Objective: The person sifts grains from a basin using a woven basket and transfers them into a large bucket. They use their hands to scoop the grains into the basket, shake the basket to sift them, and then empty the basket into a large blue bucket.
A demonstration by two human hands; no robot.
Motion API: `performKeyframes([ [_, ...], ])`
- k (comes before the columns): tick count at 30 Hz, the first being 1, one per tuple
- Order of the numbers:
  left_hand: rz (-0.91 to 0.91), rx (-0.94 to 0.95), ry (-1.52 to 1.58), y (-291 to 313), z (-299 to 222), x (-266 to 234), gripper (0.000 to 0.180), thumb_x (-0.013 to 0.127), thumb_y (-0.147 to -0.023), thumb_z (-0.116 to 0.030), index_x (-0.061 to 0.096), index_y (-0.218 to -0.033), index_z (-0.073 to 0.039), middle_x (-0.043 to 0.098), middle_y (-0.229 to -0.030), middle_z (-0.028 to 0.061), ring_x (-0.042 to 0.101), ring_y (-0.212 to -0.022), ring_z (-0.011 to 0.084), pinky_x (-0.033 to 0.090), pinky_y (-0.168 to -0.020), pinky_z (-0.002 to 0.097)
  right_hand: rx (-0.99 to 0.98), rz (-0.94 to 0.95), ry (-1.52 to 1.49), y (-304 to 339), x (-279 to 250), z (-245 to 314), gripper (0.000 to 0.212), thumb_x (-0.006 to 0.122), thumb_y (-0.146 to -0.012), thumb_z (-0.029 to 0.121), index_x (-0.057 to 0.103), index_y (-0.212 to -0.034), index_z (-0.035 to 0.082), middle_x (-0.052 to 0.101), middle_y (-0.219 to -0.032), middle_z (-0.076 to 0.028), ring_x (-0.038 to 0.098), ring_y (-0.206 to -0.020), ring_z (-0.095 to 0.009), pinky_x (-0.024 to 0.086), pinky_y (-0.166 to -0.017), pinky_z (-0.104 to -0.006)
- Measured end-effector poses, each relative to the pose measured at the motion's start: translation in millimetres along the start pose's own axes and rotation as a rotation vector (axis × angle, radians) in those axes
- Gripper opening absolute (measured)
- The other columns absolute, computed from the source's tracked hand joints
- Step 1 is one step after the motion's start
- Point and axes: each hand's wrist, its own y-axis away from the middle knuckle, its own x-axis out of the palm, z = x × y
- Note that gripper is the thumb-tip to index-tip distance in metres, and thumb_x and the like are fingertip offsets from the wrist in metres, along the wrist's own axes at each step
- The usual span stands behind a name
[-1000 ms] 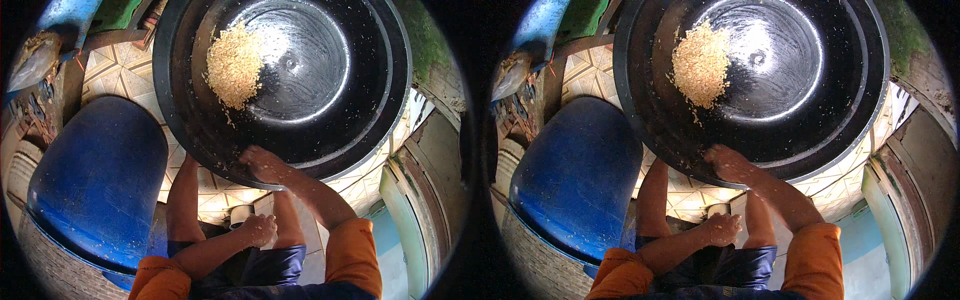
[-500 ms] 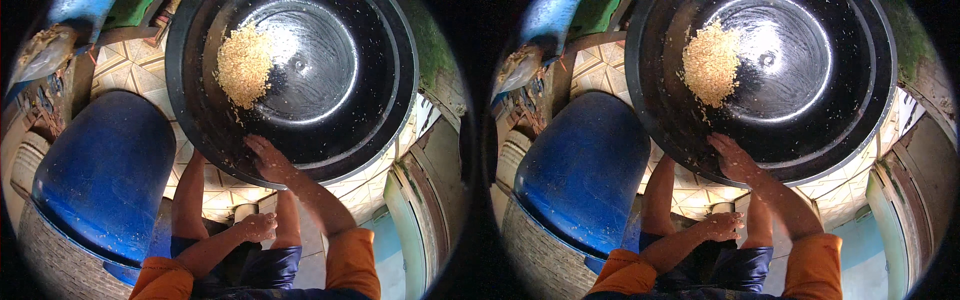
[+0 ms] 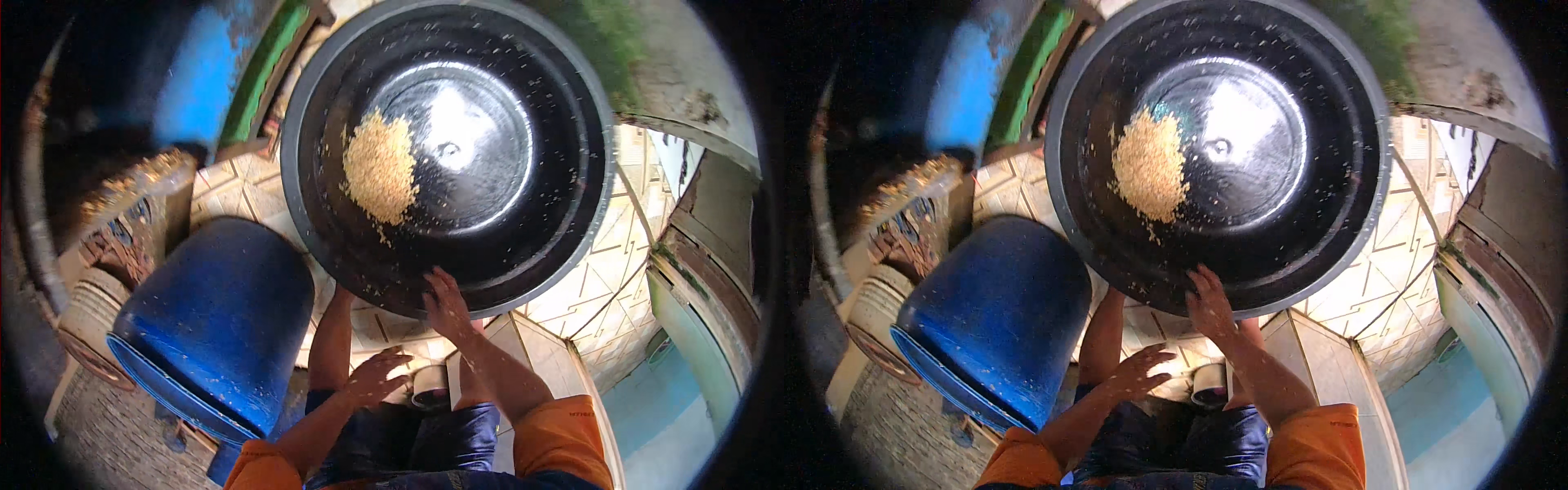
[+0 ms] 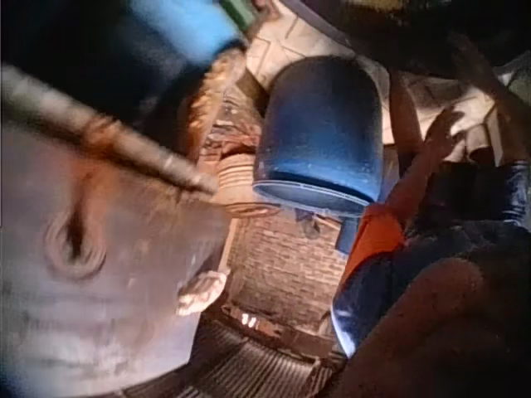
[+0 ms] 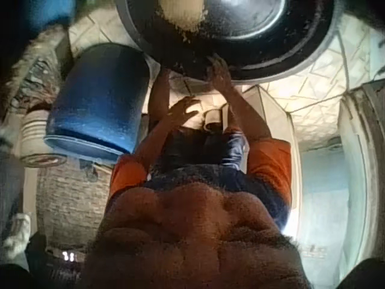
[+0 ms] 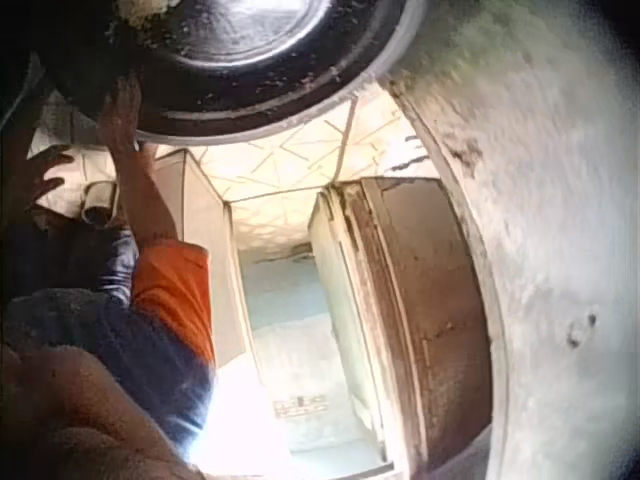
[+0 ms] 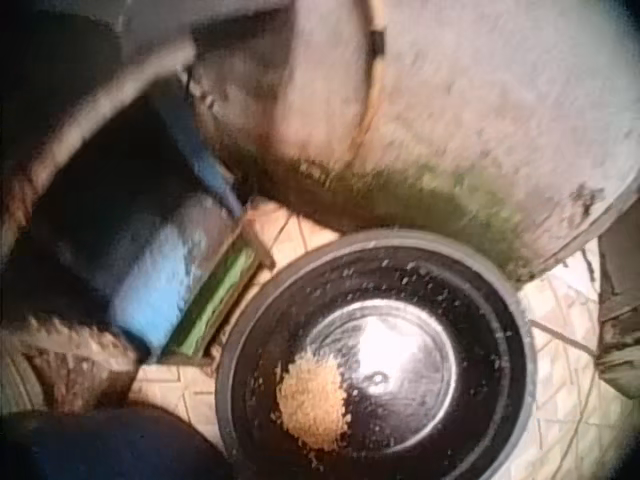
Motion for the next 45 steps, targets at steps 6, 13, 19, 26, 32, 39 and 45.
performKeyframes([
  [6, -0.107, -0.153, -0.207, 78.4, 14.4, -47.4, 0.052, 0.056, -0.088, -0.042, 0.051, -0.129, -0.012, 0.047, -0.134, 0.0173, 0.037, -0.130, 0.0327, 0.031, -0.107, 0.0422, 0.364, -0.186, -0.005, 122.9, -98.5, -19.1, 0.040, 0.056, -0.082, 0.012, 0.052, -0.120, 0.003, 0.050, -0.124, -0.020, 0.045, -0.117, -0.038, 0.039, -0.099, -0.0427],
  [13, -0.147, -0.517, -0.360, 180.3, -97.1, -92.8, 0.052, 0.058, -0.086, -0.043, 0.053, -0.126, -0.010, 0.054, -0.126, 0.0161, 0.048, -0.119, 0.0339, 0.038, -0.101, 0.0424, 0.619, -0.205, 0.186, 286.6, -141.2, -61.5, 0.043, 0.064, -0.081, 0.027, 0.056, -0.117, 0.006, 0.059, -0.113, -0.019, 0.054, -0.107, -0.035, 0.044, -0.091, -0.0431],
  [19, -0.185, -0.443, -0.556, 260.2, -88.2, -67.5, 0.035, 0.047, -0.093, -0.031, 0.056, -0.125, -0.021, 0.053, -0.129, 0.0081, 0.052, -0.116, 0.0265, 0.042, -0.099, 0.0392, 0.975, -0.314, -0.425, 312.4, -143.7, -119.3, 0.030, 0.059, -0.083, 0.020, 0.063, -0.109, 0.005, 0.063, -0.109, -0.013, 0.061, -0.094, -0.027, 0.051, -0.071, -0.0396],
  [26, -0.503, -0.843, 0.090, 321.4, -95.8, 11.0, 0.036, 0.046, -0.092, -0.035, 0.062, -0.117, -0.014, 0.059, -0.122, 0.0104, 0.053, -0.114, 0.0287, 0.039, -0.102, 0.0395, 0.766, -0.380, -0.762, 282.4, -247.0, -99.0, 0.030, 0.059, -0.081, 0.015, 0.061, -0.108, 0.001, 0.064, -0.076, -0.012, 0.061, -0.070, -0.024, 0.049, -0.059, -0.0375],
  [32, -0.809, -0.449, -0.763, 398.9, -22.1, 36.5, 0.044, 0.043, -0.091, -0.044, 0.064, -0.113, -0.012, 0.063, -0.114, 0.0115, 0.058, -0.107, 0.0324, 0.044, -0.097, 0.0403, 0.808, -0.346, -0.866, 255.1, -299.6, -43.8, 0.031, 0.054, -0.088, 0.026, 0.054, -0.118, 0.016, 0.058, -0.105, -0.003, 0.054, -0.092, -0.021, 0.044, -0.075, -0.0421],
  [39, -1.171, -0.833, 0.289, 347.9, -107.7, -13.6, 0.049, 0.057, -0.085, -0.037, 0.055, -0.125, -0.009, 0.048, -0.132, 0.0177, 0.049, -0.119, 0.0295, 0.037, -0.103, 0.0357, 0.872, -0.429, -0.794, 336.6, -323.5, -78.2, 0.038, 0.050, -0.088, 0.034, 0.051, -0.120, 0.014, 0.052, -0.123, -0.003, 0.049, -0.105, -0.025, 0.042, -0.081, -0.0447],
  [45, -1.419, -0.930, 0.310, 399.7, 0.3, -12.4, 0.050, 0.055, -0.086, -0.035, 0.048, -0.130, -0.013, 0.046, -0.134, 0.0138, 0.045, -0.124, 0.0320, 0.039, -0.103, 0.0398, 0.892, -0.219, -0.466, 374.5, -265.7, 15.5, 0.035, 0.054, -0.085, 0.030, 0.054, -0.116, 0.014, 0.056, -0.111, -0.004, 0.055, -0.098, -0.022, 0.046, -0.076, -0.0400],
])
